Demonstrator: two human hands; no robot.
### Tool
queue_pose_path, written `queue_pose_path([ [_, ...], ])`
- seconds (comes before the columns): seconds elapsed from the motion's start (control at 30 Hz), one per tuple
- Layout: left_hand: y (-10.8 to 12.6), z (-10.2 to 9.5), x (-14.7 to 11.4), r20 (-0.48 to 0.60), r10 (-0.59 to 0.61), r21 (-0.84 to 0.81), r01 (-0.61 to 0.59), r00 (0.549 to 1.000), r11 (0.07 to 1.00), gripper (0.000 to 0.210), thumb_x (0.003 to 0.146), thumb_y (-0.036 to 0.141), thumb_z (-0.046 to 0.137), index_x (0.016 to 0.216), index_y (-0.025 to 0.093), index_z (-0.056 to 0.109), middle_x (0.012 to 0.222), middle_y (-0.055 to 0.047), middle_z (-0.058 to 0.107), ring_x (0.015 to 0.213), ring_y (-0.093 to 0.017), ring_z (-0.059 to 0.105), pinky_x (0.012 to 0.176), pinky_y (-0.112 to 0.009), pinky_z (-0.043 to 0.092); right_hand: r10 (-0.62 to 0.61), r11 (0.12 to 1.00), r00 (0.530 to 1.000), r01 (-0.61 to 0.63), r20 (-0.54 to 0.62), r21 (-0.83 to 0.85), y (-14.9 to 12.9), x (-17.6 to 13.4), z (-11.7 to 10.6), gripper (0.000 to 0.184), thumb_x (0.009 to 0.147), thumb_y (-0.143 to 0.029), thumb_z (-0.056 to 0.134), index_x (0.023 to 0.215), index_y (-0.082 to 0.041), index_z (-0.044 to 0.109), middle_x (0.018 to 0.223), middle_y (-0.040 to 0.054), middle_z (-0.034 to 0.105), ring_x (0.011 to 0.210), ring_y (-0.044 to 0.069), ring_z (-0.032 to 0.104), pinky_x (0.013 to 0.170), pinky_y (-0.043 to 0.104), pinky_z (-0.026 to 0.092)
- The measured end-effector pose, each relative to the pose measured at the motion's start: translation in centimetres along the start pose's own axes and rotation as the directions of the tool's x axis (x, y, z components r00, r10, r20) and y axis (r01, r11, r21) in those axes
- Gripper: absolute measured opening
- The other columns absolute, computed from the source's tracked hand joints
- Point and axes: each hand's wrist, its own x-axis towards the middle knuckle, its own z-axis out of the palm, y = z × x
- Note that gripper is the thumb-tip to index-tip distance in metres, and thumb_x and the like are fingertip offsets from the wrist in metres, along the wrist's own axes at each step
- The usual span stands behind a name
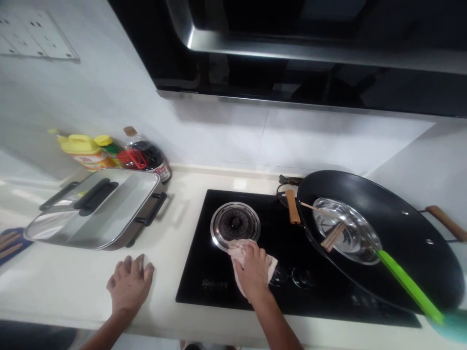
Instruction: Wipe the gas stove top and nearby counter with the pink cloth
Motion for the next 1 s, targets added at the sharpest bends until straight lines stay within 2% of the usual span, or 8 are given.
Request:
queue_pose_path([
  [0.2,-0.1,0.0,0.1,0.022,-0.023,0.019,0.022,1.000,1.000,0.058,0.101,0.046,0.033,0.145,0.016,0.056,0.162,-0.020,0.038,0.155,-0.038,0.025,0.121,-0.058,0.026,0.215,0.975,0.975,-0.218,-0.050,-0.047,1.0,4.2,-0.5,0.041,0.096,-0.030,0.048,0.134,-0.023,0.059,0.147,0.0136,0.054,0.121,0.035,0.052,0.098,0.048,0.039],
  [0.33,-0.1,0.1,0.1,0.019,-0.018,0.038,0.017,1.000,0.999,0.057,0.102,0.045,0.033,0.144,0.016,0.058,0.160,-0.020,0.040,0.154,-0.039,0.027,0.121,-0.057,0.027,0.227,0.970,0.974,-0.228,-0.024,-0.088,2.8,8.8,-1.5,0.044,0.098,-0.029,0.044,0.141,-0.021,0.053,0.147,0.0147,0.052,0.124,0.034,0.049,0.100,0.048,0.038],
  [0.5,-0.3,0.4,0.0,0.018,-0.001,0.049,0.000,1.000,0.999,0.056,0.101,0.042,0.035,0.143,0.014,0.059,0.160,-0.023,0.040,0.154,-0.041,0.027,0.120,-0.059,0.027,0.076,0.993,0.991,-0.065,0.112,-0.100,3.2,16.8,-2.9,0.044,0.098,-0.028,0.044,0.141,-0.022,0.052,0.146,0.0124,0.053,0.124,0.032,0.047,0.100,0.045,0.037],
  [0.67,-0.4,0.7,-0.1,0.021,-0.012,0.059,0.011,1.000,0.998,0.055,0.101,0.042,0.037,0.145,0.016,0.058,0.161,-0.021,0.040,0.155,-0.039,0.026,0.120,-0.058,0.027,-0.130,0.987,0.966,0.147,0.223,-0.060,0.4,22.7,-2.5,0.045,0.091,-0.026,0.052,0.135,-0.027,0.057,0.145,0.0077,0.055,0.126,0.029,0.046,0.104,0.044,0.033],
  [0.83,-0.2,0.7,-0.2,0.009,-0.008,0.069,0.007,1.000,0.998,0.056,0.103,0.042,0.033,0.144,0.015,0.059,0.160,-0.021,0.040,0.154,-0.041,0.027,0.120,-0.059,0.027,-0.293,0.951,0.913,0.310,0.283,-0.015,-3.6,24.4,-1.5,0.045,0.085,-0.026,0.058,0.131,-0.026,0.059,0.144,0.0074,0.055,0.125,0.030,0.045,0.106,0.045,0.030],
  [1.0,0.0,0.7,-0.3,-0.019,-0.006,0.076,0.007,1.000,0.997,0.055,0.103,0.040,0.032,0.143,0.014,0.060,0.160,-0.022,0.041,0.154,-0.041,0.028,0.120,-0.059,0.027,-0.473,0.875,0.821,0.481,0.321,0.057,-7.7,23.1,0.2,0.046,0.078,-0.015,0.064,0.122,-0.027,0.062,0.138,0.0043,0.059,0.124,0.028,0.045,0.107,0.042,0.029],
])
